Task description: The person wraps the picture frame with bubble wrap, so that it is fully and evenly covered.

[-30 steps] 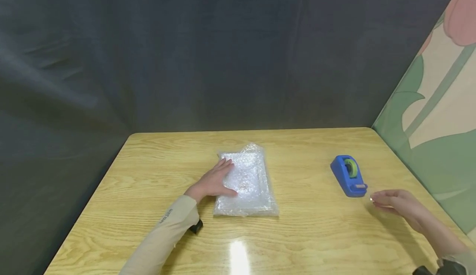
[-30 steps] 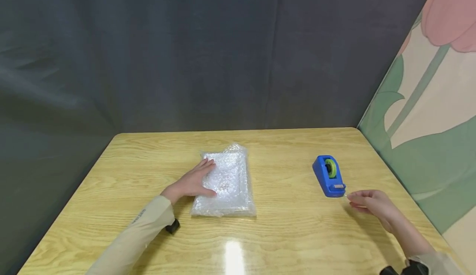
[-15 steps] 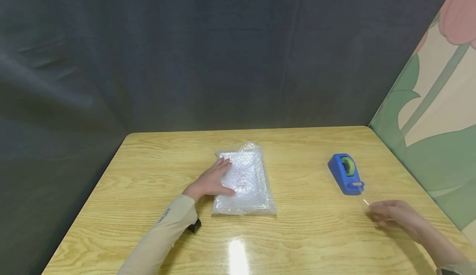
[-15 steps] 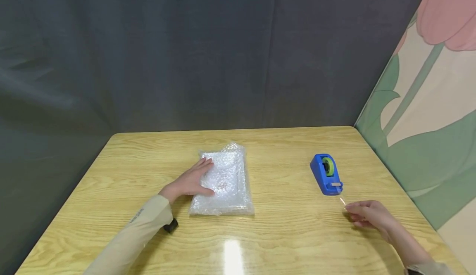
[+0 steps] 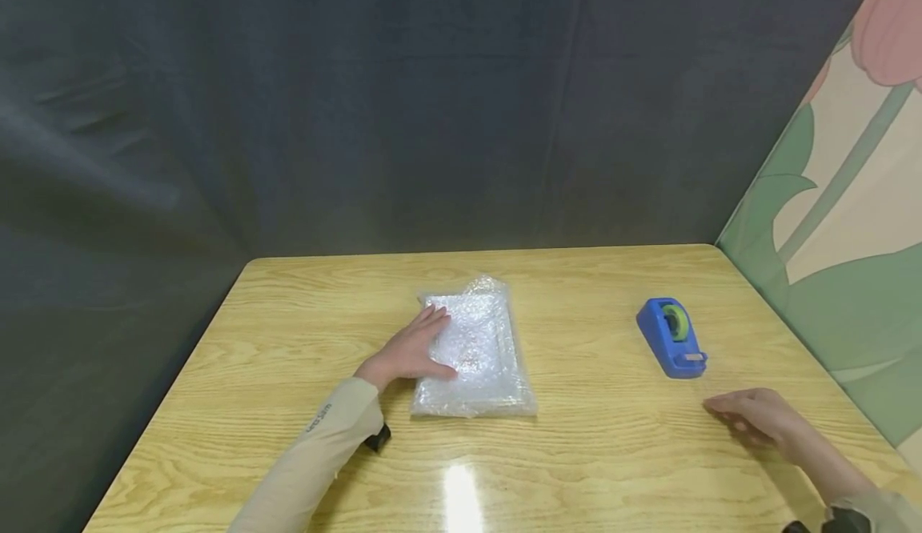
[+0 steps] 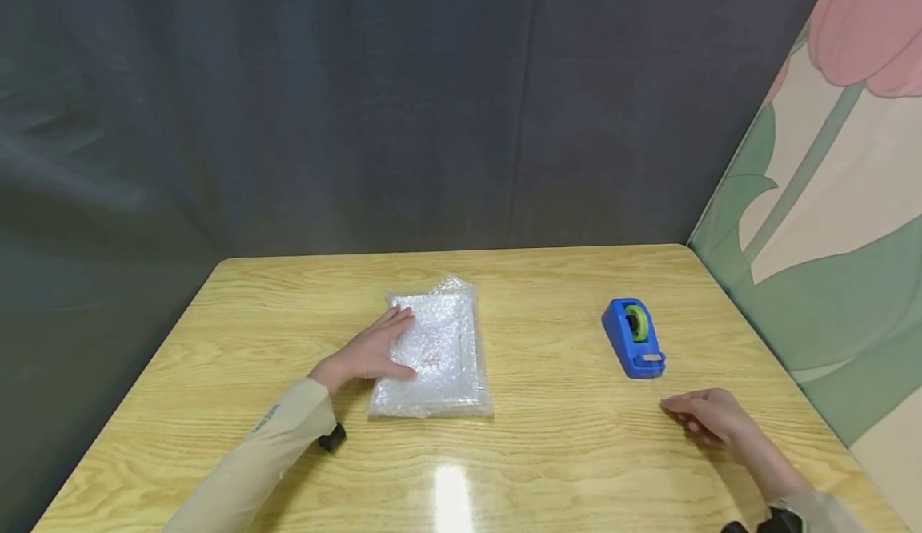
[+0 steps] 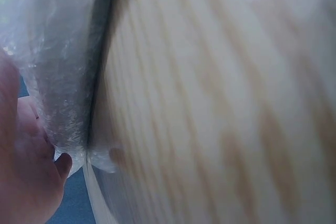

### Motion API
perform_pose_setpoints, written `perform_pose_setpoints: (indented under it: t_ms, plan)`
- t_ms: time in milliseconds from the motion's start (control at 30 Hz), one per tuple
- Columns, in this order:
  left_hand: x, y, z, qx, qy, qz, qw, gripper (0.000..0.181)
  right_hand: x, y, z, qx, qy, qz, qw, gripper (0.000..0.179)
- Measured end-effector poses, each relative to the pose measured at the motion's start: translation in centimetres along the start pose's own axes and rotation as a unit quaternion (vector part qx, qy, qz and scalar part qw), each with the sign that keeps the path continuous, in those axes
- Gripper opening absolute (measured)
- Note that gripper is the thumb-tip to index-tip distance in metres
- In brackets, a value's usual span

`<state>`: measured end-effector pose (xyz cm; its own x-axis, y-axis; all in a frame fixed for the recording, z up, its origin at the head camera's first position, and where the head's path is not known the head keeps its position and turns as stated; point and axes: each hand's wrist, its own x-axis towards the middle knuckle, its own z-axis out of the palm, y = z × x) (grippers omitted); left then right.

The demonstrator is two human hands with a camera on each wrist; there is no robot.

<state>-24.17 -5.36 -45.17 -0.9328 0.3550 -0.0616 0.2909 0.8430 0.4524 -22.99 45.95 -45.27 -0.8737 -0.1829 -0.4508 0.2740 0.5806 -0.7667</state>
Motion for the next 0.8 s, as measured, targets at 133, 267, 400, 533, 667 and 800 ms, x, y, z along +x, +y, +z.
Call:
perform_pose_setpoints:
  t_ms: [133, 267, 400, 533, 667, 800]
  plan:
    - [-0.1, 0.1, 0.0, -0.001, -0.001, -0.002, 1.0, 0.102, -0.1, 0.3, -0.4, -0.032, -0.006, -0.01, 0.9994, 0.029]
    - [-0.2, 0.1, -0.1, -0.001, -0.001, 0.001, 1.0, 0.102, -0.2, 0.2, -1.8, -0.076, -0.016, -0.032, 0.9965, 0.043]
    - [-0.2, 0.1, -0.2, -0.002, 0.0, -0.001, 1.0, 0.102, -0.1, -0.8, -2.6, -0.101, 0.012, -0.071, 0.9923, 0.049]
    - [-0.1, 0.1, -0.1, -0.004, 0.001, -0.001, 1.0, 0.102, 0.3, -1.5, -1.8, -0.085, 0.066, -0.114, 0.9877, 0.048]
    - [0.0, 0.1, 0.0, 0.002, -0.004, -0.004, 1.0, 0.103, 0.8, -1.6, -0.6, -0.056, 0.104, -0.13, 0.9844, 0.049]
    - [0.1, 0.0, 0.0, 0.0, -0.005, -0.006, 1.0, 0.103, 1.5, -1.2, 0.2, -0.031, 0.128, -0.115, 0.9846, 0.054]
